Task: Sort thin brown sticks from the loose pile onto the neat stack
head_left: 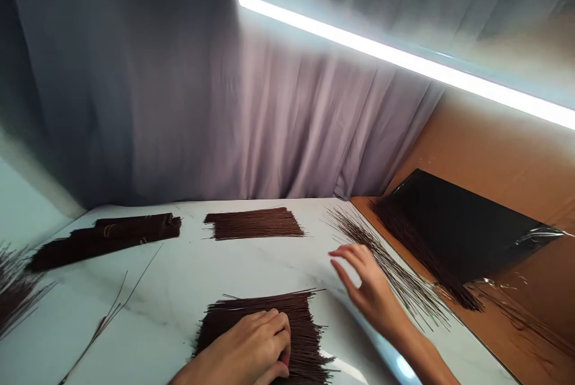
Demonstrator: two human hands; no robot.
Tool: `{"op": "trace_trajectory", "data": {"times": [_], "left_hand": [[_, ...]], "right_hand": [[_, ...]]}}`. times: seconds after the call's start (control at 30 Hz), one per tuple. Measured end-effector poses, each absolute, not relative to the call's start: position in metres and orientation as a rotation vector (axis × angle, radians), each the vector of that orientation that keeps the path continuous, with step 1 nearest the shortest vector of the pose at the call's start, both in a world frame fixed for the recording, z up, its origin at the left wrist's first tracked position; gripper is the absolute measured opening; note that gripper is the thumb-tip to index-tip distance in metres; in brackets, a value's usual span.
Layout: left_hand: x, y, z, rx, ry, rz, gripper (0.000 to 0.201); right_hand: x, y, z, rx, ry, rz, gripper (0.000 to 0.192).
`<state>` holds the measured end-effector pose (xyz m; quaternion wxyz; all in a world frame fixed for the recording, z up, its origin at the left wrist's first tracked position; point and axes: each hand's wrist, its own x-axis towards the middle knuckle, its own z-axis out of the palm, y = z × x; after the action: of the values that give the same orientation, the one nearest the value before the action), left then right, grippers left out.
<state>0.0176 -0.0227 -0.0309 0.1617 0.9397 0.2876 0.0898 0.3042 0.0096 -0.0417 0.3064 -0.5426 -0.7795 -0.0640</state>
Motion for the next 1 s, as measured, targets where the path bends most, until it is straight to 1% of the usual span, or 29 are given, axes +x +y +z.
{"op": "trace_trajectory", "data": {"times": [0.07, 0.2, 0.27, 0.37, 0.43, 0.53, 0.67, 0.7, 0.77, 0.8, 0.9, 1.0], "left_hand": [[0.019, -0.021, -0.043, 2.749, 0.839, 0.228, 0.018], [0.022, -0.018, -0.057, 2.807, 0.869, 0.258, 0.018], [0.022, -0.018, -0.053, 2.783, 0.907, 0.290, 0.016], [0.022, -0.019, -0.039, 2.733, 0.938, 0.335, 0.019], [0.023, -0.021, -0.031, 2.766, 0.959, 0.354, 0.020], [0.026, -0.021, -0.028, 2.947, 0.957, 0.441, 0.010], [0.025, -0.017, -0.024, 3.110, 0.799, 0.536, 0.017], [0.023, -0.015, -0.021, 3.099, 0.780, 0.546, 0.018], [0.018, -0.012, -0.013, 2.987, 0.836, 0.611, 0.011], [0.015, -0.010, -0.009, 2.886, 0.913, 0.662, 0.008], [0.008, -0.007, -0.003, 2.506, 1.233, 0.801, 0.014], [0.009, -0.008, -0.011, 2.270, 1.405, 0.721, 0.013]], "right_hand": [[0.273, -0.001, -0.041, -1.251, -2.220, -0.014, 0.022], [0.245, -0.013, -0.040, -1.155, -2.247, 0.126, 0.019], [0.245, -0.018, -0.031, -1.115, -2.190, 0.338, 0.020], [0.248, -0.029, -0.010, -1.084, -2.123, 0.761, 0.019], [0.248, -0.037, 0.001, -1.117, -2.093, 0.929, 0.019], [0.248, -0.042, 0.007, -1.181, -2.026, 1.046, 0.023], [0.248, -0.037, -0.003, -1.164, -1.938, 1.248, 0.034], [0.249, -0.036, -0.006, -1.148, -1.939, 1.279, 0.036], [0.252, -0.033, -0.011, -1.147, -1.968, 1.262, 0.037], [0.254, -0.033, -0.013, -1.173, -1.980, 1.207, 0.036], [0.264, -0.029, -0.016, -1.293, -1.963, 0.971, 0.033], [0.275, -0.019, -0.021, -1.380, -1.912, 0.848, 0.036]]}}
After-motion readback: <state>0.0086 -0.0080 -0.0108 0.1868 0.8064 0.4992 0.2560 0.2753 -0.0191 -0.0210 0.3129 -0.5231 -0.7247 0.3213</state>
